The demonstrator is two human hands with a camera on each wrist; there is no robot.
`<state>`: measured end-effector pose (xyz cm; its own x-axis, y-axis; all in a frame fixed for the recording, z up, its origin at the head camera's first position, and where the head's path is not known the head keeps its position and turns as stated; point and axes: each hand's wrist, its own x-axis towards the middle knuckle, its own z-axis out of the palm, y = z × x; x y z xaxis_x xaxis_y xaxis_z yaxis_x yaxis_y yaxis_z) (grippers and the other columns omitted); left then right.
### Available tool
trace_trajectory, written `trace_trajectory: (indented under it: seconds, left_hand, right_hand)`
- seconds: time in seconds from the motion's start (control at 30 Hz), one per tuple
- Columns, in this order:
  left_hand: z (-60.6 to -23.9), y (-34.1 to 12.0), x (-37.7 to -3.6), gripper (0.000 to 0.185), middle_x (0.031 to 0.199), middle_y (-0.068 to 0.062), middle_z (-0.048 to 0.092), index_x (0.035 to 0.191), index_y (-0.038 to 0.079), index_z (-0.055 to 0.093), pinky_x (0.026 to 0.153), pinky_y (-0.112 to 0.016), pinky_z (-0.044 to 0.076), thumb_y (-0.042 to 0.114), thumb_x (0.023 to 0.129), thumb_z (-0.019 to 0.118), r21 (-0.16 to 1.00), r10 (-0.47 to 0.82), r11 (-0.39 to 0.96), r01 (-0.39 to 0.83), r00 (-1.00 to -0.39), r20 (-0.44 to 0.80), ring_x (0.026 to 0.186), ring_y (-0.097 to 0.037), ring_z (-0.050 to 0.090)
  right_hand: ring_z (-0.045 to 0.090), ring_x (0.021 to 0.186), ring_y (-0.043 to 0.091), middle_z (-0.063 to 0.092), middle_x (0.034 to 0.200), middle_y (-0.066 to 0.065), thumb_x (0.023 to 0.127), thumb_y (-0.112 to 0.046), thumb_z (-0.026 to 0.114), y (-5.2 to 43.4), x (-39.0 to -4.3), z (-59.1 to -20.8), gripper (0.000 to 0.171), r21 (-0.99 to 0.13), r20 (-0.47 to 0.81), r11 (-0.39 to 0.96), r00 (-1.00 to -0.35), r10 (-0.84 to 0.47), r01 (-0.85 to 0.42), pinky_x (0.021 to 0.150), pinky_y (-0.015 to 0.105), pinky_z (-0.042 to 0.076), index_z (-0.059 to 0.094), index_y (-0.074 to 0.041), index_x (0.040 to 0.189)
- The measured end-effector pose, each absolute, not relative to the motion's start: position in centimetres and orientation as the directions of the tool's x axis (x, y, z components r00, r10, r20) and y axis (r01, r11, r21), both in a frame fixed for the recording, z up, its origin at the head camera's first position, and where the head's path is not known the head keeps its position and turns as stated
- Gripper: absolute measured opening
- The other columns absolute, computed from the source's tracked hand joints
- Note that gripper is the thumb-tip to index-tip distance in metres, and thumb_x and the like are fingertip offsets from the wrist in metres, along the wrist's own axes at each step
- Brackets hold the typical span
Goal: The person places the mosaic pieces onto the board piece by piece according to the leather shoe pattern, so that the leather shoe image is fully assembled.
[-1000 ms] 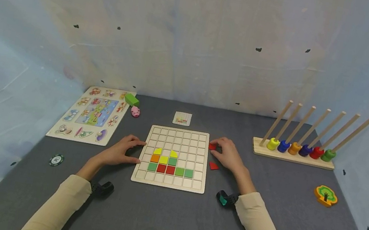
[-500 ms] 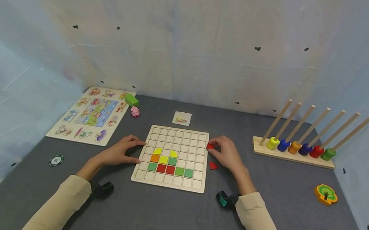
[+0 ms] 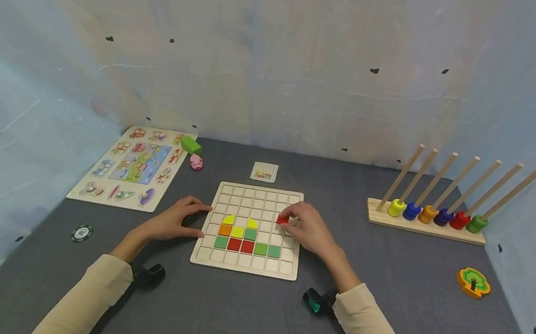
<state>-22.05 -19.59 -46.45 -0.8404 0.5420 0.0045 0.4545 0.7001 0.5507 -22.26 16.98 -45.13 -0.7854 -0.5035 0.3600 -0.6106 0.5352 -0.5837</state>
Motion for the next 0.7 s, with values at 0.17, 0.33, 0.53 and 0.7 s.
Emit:
trace_trajectory:
  seconds: [0.17,0.33,0.53,0.7]
  left_hand:
    - [-46.6,-19.7,-22.1,0.064,0.123,-0.010,0.042,0.135,0.011,0.049,0.096,-0.047,0.034,0.035,0.081,0.073,0.554,0.549,0.691,0.464,-0.835,0.015,0.112,-0.026,0.038]
    - [-46.8,-19.7,-22.1,0.064,0.123,-0.010,0.042,0.136,0.011,0.048,0.096,-0.047,0.034,0.036,0.081,0.072,0.552,0.553,0.689,0.470,-0.833,0.020,0.112,-0.026,0.038]
    - [-46.6,-19.6,-22.0,0.065,0.122,-0.010,0.042,0.135,0.011,0.049,0.096,-0.047,0.034,0.037,0.081,0.073,0.559,0.548,0.687,0.464,-0.836,0.020,0.111,-0.026,0.038]
    - [-46.4,-19.5,-22.0,0.065,0.123,-0.011,0.042,0.135,0.011,0.049,0.095,-0.048,0.034,0.038,0.081,0.072,0.559,0.547,0.688,0.463,-0.837,0.020,0.111,-0.027,0.038]
  right_hand:
    - [0.058,0.090,0.024,0.064,0.096,0.005,0.080,-0.009,0.074,15.8,-21.8,-45.5,0.020,-0.585,0.375,0.495,-0.756,-0.537,-0.642,0.077,0.041,0.047,0.067,-0.006,0.098]
    - [0.057,0.086,0.020,0.065,0.093,0.003,0.078,-0.012,0.075,14.9,-21.4,-45.9,0.018,-0.608,0.358,0.455,-0.736,-0.575,-0.651,0.076,0.038,0.046,0.068,-0.007,0.094]
    - [0.057,0.088,0.015,0.067,0.092,0.001,0.079,-0.016,0.075,14.4,-21.1,-46.0,0.014,-0.552,0.353,0.453,-0.688,-0.635,-0.701,0.082,0.035,0.043,0.072,-0.010,0.091]
    - [0.054,0.086,0.016,0.065,0.092,0.002,0.081,-0.014,0.073,14.5,-20.8,-45.6,0.010,-0.524,0.331,0.466,-0.675,-0.660,-0.713,0.078,0.035,0.041,0.075,-0.011,0.091]
